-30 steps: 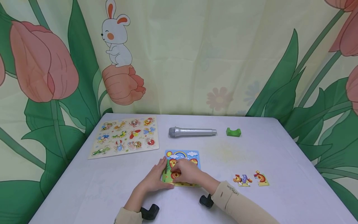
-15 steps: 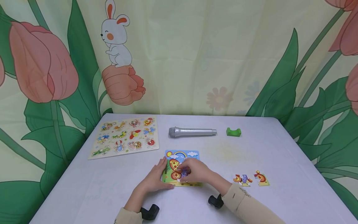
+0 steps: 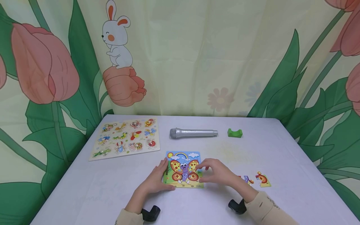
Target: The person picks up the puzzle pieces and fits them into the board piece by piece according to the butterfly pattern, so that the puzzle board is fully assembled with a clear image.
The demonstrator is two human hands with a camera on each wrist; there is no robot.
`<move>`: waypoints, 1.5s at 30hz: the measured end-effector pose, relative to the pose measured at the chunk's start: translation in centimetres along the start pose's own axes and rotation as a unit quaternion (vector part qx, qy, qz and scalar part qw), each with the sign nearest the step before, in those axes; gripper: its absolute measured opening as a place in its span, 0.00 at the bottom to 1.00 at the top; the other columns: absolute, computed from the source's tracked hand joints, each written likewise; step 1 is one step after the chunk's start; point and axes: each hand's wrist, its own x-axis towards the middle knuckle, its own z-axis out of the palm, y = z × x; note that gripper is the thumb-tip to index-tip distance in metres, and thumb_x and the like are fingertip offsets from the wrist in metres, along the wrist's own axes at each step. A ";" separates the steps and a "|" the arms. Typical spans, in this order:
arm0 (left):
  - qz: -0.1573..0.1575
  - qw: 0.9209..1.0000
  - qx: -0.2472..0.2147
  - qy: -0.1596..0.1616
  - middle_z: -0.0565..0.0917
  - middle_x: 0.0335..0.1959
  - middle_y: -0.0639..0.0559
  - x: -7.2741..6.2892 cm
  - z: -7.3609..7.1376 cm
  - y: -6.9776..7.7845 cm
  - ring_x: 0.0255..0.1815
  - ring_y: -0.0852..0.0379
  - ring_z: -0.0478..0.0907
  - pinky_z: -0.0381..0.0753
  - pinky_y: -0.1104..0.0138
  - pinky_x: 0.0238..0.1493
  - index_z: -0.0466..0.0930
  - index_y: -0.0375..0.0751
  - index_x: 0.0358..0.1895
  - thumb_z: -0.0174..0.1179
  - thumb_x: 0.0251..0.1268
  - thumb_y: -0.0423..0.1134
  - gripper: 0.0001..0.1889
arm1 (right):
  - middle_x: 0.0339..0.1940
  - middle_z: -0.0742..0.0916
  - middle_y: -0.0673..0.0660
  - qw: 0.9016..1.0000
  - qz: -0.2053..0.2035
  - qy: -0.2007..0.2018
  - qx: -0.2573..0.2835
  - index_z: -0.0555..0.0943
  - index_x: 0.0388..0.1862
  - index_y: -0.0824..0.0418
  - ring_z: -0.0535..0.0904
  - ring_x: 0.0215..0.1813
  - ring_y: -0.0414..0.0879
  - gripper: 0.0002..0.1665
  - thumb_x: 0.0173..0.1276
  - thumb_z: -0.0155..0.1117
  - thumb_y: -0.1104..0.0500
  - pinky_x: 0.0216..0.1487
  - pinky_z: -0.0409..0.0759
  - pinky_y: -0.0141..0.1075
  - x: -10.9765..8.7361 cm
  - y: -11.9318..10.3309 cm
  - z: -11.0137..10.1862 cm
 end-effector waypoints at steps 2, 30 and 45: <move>0.001 1.000 0.000 0.001 0.48 0.72 0.37 0.0 0.0 0.0 0.72 0.42 0.42 0.43 0.49 0.69 0.48 0.29 0.69 0.72 0.41 0.50 0.56 | 0.41 0.84 0.52 1.000 0.007 0.006 0.009 0.82 0.46 0.59 0.74 0.38 0.46 0.25 0.48 0.75 0.53 0.38 0.75 0.40 -0.8 0.5 -0.6; 0.006 1.000 0.000 0.002 0.47 0.72 0.38 0.2 0.3 -0.3 0.72 0.43 0.42 0.42 0.49 0.69 0.48 0.29 0.70 0.72 0.40 0.52 0.56 | 0.44 0.83 0.55 0.993 0.100 0.056 -0.012 0.80 0.49 0.59 0.74 0.39 0.48 0.32 0.43 0.76 0.52 0.33 0.74 0.38 -9.9 7.7 -6.5; -0.001 1.000 -0.002 0.004 0.47 0.72 0.38 0.1 0.2 -0.1 0.72 0.43 0.42 0.43 0.49 0.69 0.47 0.30 0.70 0.72 0.41 0.51 0.56 | 0.37 0.81 0.51 0.988 0.151 0.015 -0.008 0.81 0.46 0.62 0.68 0.32 0.44 0.32 0.39 0.79 0.54 0.28 0.72 0.28 -10.1 9.5 -6.4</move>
